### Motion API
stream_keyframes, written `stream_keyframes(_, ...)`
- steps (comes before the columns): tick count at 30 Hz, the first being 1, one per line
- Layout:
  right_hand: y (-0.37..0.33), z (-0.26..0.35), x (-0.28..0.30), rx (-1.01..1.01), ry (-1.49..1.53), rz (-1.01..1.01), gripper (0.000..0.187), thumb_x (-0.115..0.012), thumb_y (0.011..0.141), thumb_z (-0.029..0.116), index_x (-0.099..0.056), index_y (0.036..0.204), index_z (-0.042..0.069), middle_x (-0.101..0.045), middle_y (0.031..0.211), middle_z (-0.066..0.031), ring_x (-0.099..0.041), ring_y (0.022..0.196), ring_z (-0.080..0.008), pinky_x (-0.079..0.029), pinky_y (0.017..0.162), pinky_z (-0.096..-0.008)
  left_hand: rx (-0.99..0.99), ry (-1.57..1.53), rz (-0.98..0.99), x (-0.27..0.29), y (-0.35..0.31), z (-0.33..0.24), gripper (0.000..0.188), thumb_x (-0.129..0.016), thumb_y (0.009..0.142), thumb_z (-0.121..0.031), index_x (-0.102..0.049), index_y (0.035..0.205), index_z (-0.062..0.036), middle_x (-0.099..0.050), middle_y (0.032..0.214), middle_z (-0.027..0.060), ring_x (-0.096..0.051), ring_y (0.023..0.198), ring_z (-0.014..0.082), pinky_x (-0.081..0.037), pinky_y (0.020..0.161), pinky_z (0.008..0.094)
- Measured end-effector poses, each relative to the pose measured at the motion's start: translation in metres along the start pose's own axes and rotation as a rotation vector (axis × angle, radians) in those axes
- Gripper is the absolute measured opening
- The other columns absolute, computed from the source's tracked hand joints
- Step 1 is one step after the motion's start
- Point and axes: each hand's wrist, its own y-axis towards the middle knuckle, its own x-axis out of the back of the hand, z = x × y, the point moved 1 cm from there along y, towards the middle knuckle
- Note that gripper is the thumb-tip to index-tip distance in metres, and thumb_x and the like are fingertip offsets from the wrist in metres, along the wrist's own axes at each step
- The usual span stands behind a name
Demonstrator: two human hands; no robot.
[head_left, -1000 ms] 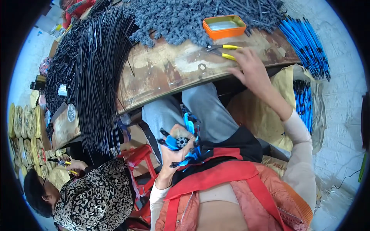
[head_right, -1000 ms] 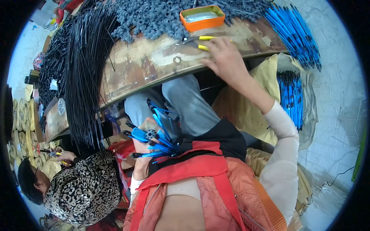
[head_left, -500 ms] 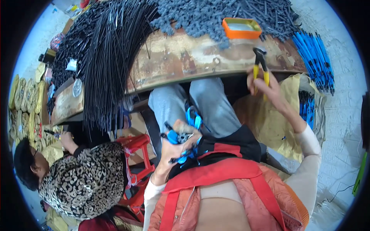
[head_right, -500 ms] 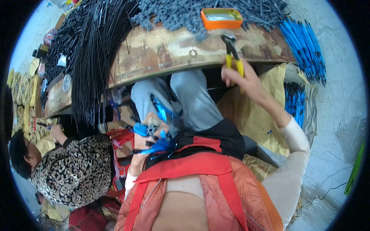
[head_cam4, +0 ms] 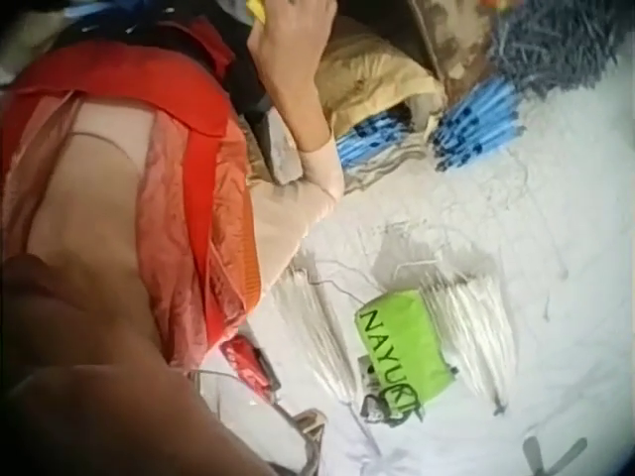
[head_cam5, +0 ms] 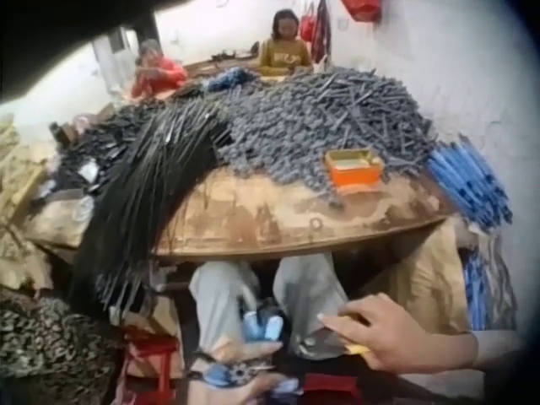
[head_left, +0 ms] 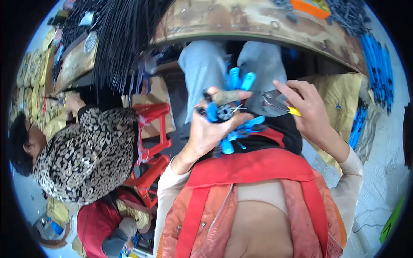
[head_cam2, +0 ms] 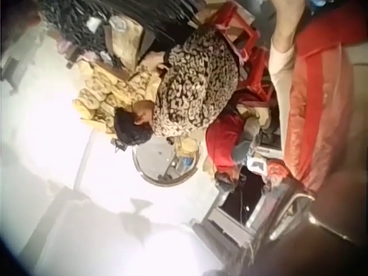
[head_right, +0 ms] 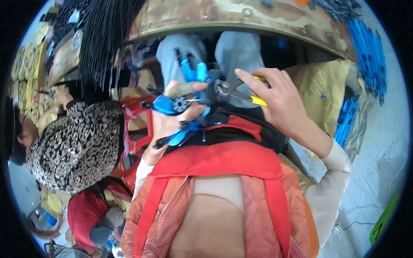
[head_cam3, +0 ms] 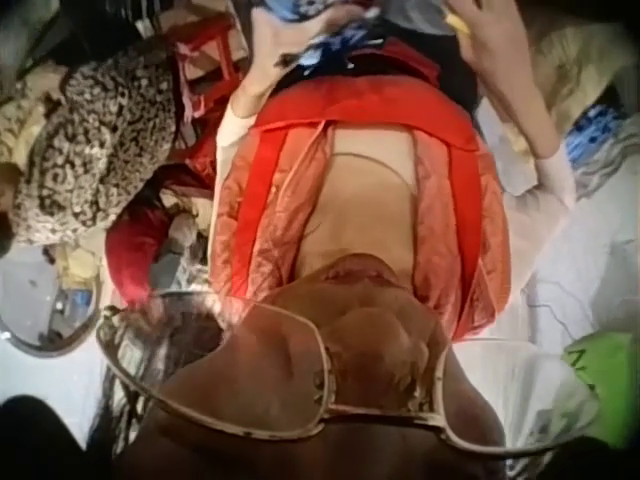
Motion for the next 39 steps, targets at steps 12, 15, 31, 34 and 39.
stream_keyframes(12, 0.001, 0.008, -0.006, 0.182, -0.102, -0.058, 0.064, -0.07, 0.07, -0.001, -0.058, 0.132, 0.013, -0.057, 0.101, -0.0113, -0.056, 0.086, -0.0286, -0.043, 0.071, -0.0378, -0.163, 0.138, 0.068, -0.006, -0.001, 0.004, 0.052, -0.089, 0.062, -0.005, -0.072, 0.112, -0.0072, -0.053, 0.082, -0.0018, -0.054, 0.072, 0.0073, -0.042, 0.065, 0.0241)
stream_keyframes(15, -0.002, 0.008, -0.003, 0.166, -0.196, -0.032, 0.061, -0.069, 0.071, -0.002, -0.059, 0.13, 0.012, -0.056, 0.096, -0.0109, -0.054, 0.081, -0.0286, -0.042, 0.069, -0.0376, -0.165, 0.065, 0.028, -0.01, -0.001, 0.012, 0.055, -0.089, 0.061, -0.006, -0.072, 0.113, -0.0081, -0.053, 0.08, -0.0018, -0.053, 0.07, 0.0078, -0.042, 0.064, 0.0242)
stream_keyframes(31, -0.001, 0.01, -0.035, 0.145, 0.022, -0.042, 0.056, -0.072, 0.07, -0.002, -0.058, 0.124, 0.007, -0.058, 0.107, -0.0169, -0.058, 0.09, -0.0332, -0.048, 0.075, -0.0409, -0.037, -0.094, 0.113, 0.002, -0.004, 0.014, 0.051, -0.09, 0.062, -0.012, -0.072, 0.11, -0.0097, -0.062, 0.081, 0.0001, -0.054, 0.076, 0.0106, -0.044, 0.068, 0.0275)
stream_keyframes(34, 0.0, 0.012, -0.042, 0.161, 0.111, -0.112, 0.061, -0.073, 0.067, -0.006, -0.057, 0.124, 0.006, -0.057, 0.113, -0.0193, -0.058, 0.095, -0.0354, -0.049, 0.079, -0.0416, -0.154, -0.018, 0.136, 0.003, -0.002, 0.017, 0.059, -0.091, 0.06, -0.015, -0.07, 0.114, -0.0047, -0.053, 0.08, -0.0006, -0.05, 0.071, 0.0092, -0.039, 0.064, 0.0249)
stream_keyframes(39, 0.008, 0.015, -0.045, 0.235, 0.078, -0.208, 0.06, -0.074, 0.066, -0.005, -0.058, 0.122, 0.006, -0.057, 0.112, -0.0186, -0.057, 0.095, -0.0374, -0.049, 0.076, -0.0425, -0.167, -0.022, 0.175, 0.008, 0.0, 0.011, 0.053, -0.091, 0.06, -0.011, -0.073, 0.109, -0.0098, -0.068, 0.091, 0.0026, -0.055, 0.079, 0.015, -0.046, 0.074, 0.0293)
